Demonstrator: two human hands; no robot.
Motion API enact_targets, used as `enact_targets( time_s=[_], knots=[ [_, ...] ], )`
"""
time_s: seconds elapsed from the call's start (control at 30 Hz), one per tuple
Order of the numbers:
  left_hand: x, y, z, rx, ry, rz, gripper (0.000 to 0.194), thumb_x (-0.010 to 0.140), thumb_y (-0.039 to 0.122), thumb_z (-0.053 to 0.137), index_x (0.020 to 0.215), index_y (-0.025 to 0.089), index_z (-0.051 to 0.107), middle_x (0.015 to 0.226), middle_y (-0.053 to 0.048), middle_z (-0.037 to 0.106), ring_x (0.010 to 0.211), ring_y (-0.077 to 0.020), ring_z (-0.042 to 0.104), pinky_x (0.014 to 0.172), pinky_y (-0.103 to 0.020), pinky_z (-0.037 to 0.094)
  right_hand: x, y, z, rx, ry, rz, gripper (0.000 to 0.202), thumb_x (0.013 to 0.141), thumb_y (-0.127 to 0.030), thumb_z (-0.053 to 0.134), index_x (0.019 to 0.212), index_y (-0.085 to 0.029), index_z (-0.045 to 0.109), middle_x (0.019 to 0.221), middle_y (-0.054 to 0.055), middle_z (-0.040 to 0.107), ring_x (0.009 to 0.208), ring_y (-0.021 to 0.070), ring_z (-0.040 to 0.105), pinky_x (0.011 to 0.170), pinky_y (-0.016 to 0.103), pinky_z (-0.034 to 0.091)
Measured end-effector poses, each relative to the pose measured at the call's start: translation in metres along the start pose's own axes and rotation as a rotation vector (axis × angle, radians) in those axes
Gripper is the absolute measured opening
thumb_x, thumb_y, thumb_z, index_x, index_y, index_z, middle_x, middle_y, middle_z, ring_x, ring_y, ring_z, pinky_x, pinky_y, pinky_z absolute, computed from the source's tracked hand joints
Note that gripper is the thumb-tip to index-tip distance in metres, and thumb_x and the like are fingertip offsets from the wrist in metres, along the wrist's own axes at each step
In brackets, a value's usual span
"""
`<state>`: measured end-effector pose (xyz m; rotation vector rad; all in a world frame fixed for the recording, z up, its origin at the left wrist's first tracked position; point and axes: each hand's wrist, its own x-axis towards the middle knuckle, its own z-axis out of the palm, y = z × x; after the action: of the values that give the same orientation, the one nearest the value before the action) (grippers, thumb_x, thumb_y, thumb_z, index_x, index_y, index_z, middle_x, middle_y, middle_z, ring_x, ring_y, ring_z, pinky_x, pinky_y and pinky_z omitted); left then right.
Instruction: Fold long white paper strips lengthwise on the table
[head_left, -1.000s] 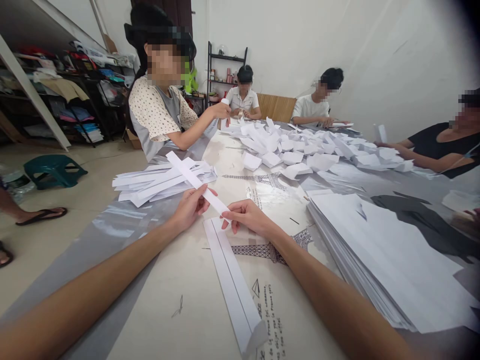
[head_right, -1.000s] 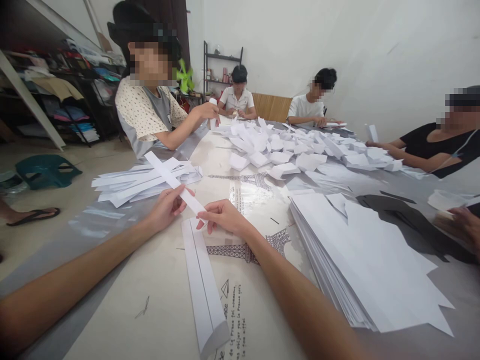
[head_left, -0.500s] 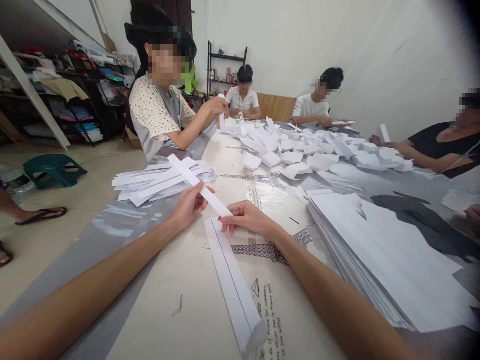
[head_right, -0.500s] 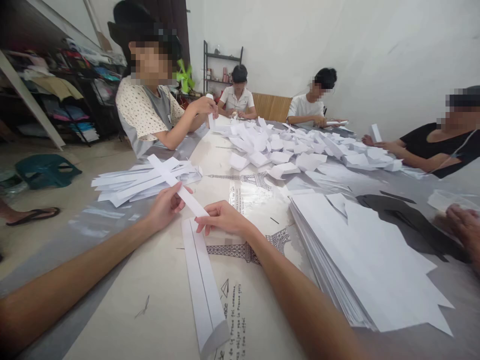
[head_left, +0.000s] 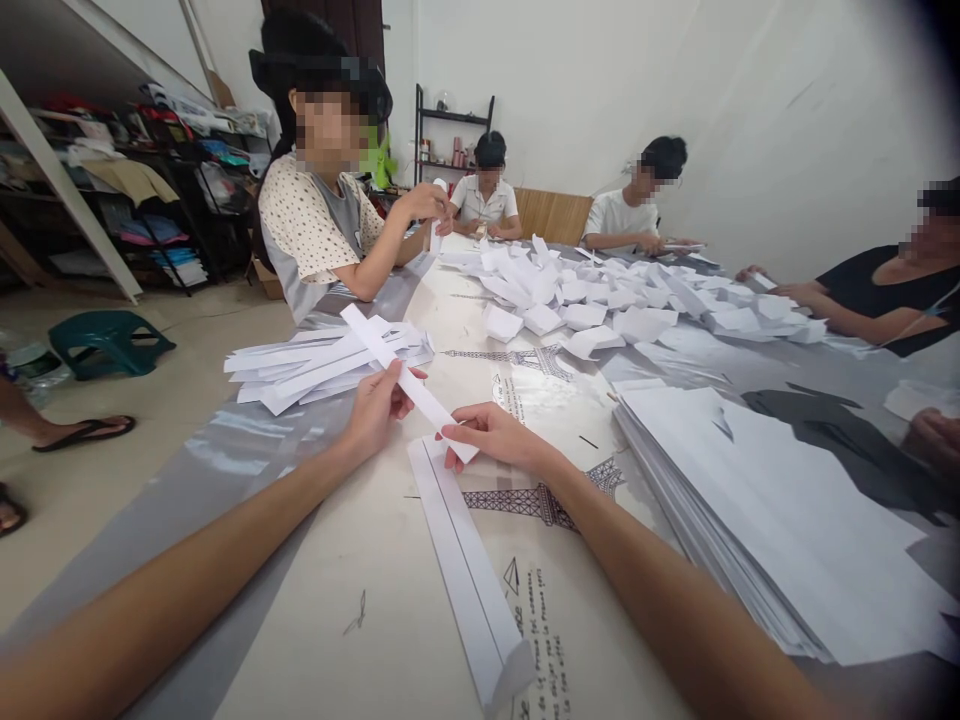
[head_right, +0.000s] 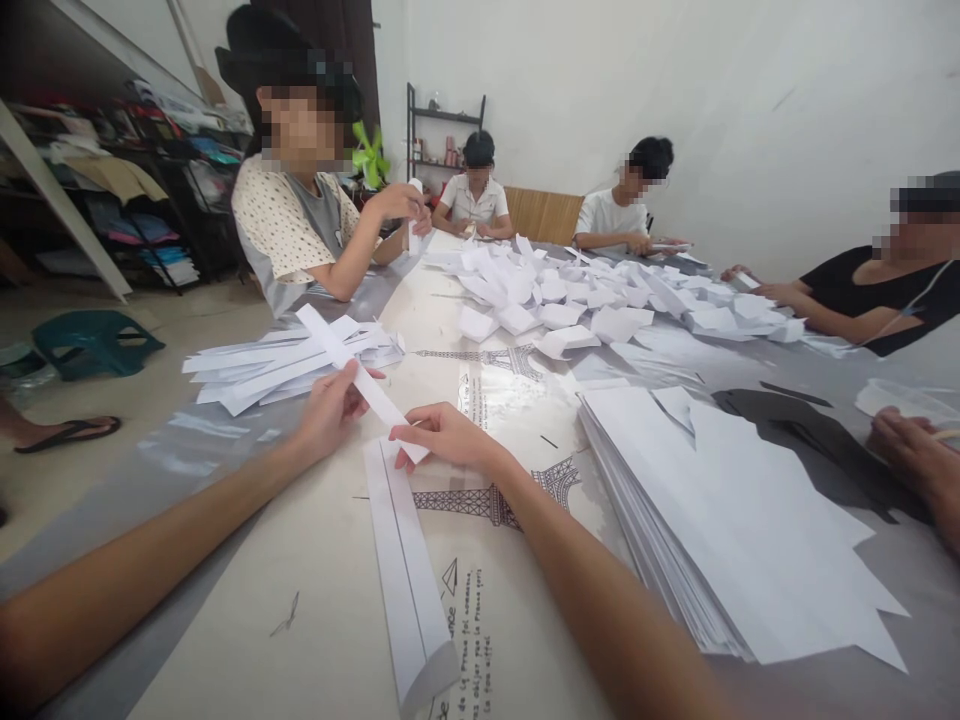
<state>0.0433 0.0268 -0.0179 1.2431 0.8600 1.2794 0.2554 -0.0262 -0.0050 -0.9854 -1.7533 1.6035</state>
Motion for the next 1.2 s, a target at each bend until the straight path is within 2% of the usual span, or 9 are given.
enact_targets(
  time_s=[0.13, 0.23, 0.37, 0.53, 0.7, 0.87, 1.07, 1.2],
  knots=[
    [-0.006, 0.003, 0.003, 0.106, -0.204, 0.031, 0.049, 0.095, 0.057, 0.056, 0.096, 0.012, 0.075, 0.054, 0.001, 0.051, 0.045, -0.0085, 0.044, 0.042, -0.021, 0.026, 0.001, 0.002, 0.0, -0.013, -0.018, 0.0, 0.03, 0.093, -0.046, 0.065, 0.086, -0.017, 0.07, 0.084, 0.007, 0.078, 0.072, 0.0143, 0.07, 0.069, 0.026, 0.053],
    [-0.008, 0.006, 0.005, 0.137, -0.328, 0.001, 0.042, 0.091, 0.053, 0.064, 0.097, 0.013, 0.074, 0.057, 0.001, 0.055, 0.045, -0.0083, 0.046, 0.043, -0.02, 0.029, 0.002, 0.005, 0.001, -0.045, 0.025, -0.027, 0.032, 0.093, -0.046, 0.065, 0.082, -0.017, 0.07, 0.08, 0.006, 0.078, 0.066, 0.0128, 0.067, 0.063, 0.024, 0.05],
    [-0.011, 0.01, 0.007, 0.272, -0.497, -0.02, 0.036, 0.084, 0.048, 0.074, 0.078, 0.012, 0.07, 0.058, -0.001, 0.061, 0.045, -0.0078, 0.048, 0.043, -0.019, 0.033, 0.003, 0.007, 0.003, 0.001, 0.086, -0.057, 0.036, 0.091, -0.053, 0.066, 0.088, -0.017, 0.072, 0.079, 0.005, 0.076, 0.062, 0.0135, 0.066, 0.059, 0.025, 0.05],
    [-0.013, 0.014, 0.008, 0.371, -0.56, -0.038, 0.051, 0.089, 0.052, 0.066, 0.056, 0.014, 0.059, 0.048, 0.0, 0.056, 0.039, -0.0066, 0.044, 0.043, -0.02, 0.033, 0.001, 0.005, 0.004, 0.023, 0.124, -0.051, 0.037, 0.086, -0.054, 0.07, 0.083, -0.017, 0.071, 0.074, 0.004, 0.074, 0.059, 0.0138, 0.064, 0.054, 0.024, 0.048],
    [-0.011, 0.011, 0.004, 0.392, -0.52, -0.006, 0.052, 0.089, 0.051, 0.066, 0.054, 0.014, 0.057, 0.043, 0.002, 0.049, 0.04, -0.0058, 0.038, 0.044, -0.02, 0.029, -0.001, 0.001, 0.002, -0.009, 0.079, -0.061, 0.03, 0.087, -0.047, 0.071, 0.082, -0.017, 0.072, 0.073, 0.003, 0.074, 0.052, 0.0091, 0.054, 0.05, 0.021, 0.04],
    [-0.011, 0.009, 0.005, 0.36, -0.435, -0.007, 0.05, 0.086, 0.051, 0.068, 0.053, 0.015, 0.057, 0.042, 0.003, 0.047, 0.041, -0.0059, 0.036, 0.045, -0.021, 0.027, -0.001, 0.001, -0.001, -0.038, 0.039, -0.055, 0.033, 0.089, -0.045, 0.069, 0.075, -0.015, 0.071, 0.069, 0.002, 0.072, 0.049, 0.0073, 0.048, 0.048, 0.021, 0.035],
    [-0.002, 0.002, 0.001, 0.166, -0.195, -0.021, 0.053, 0.087, 0.05, 0.062, 0.048, 0.018, 0.044, 0.04, 0.004, 0.038, 0.039, -0.0064, 0.029, 0.041, -0.023, 0.02, -0.003, 0.001, -0.003, -0.026, -0.101, -0.008, 0.027, 0.086, -0.041, 0.072, 0.078, -0.015, 0.071, 0.071, 0.004, 0.074, 0.054, 0.0106, 0.06, 0.051, 0.022, 0.045],
    [-0.003, -0.001, 0.001, 0.2, -0.19, 0.001, 0.057, 0.09, 0.051, 0.061, 0.046, 0.018, 0.043, 0.039, 0.003, 0.039, 0.039, -0.0066, 0.03, 0.042, -0.023, 0.02, -0.004, 0.0, -0.001, -0.013, -0.105, 0.006, 0.029, 0.087, -0.044, 0.07, 0.078, -0.016, 0.069, 0.07, 0.003, 0.074, 0.057, 0.014, 0.065, 0.054, 0.025, 0.05]
  ],
)
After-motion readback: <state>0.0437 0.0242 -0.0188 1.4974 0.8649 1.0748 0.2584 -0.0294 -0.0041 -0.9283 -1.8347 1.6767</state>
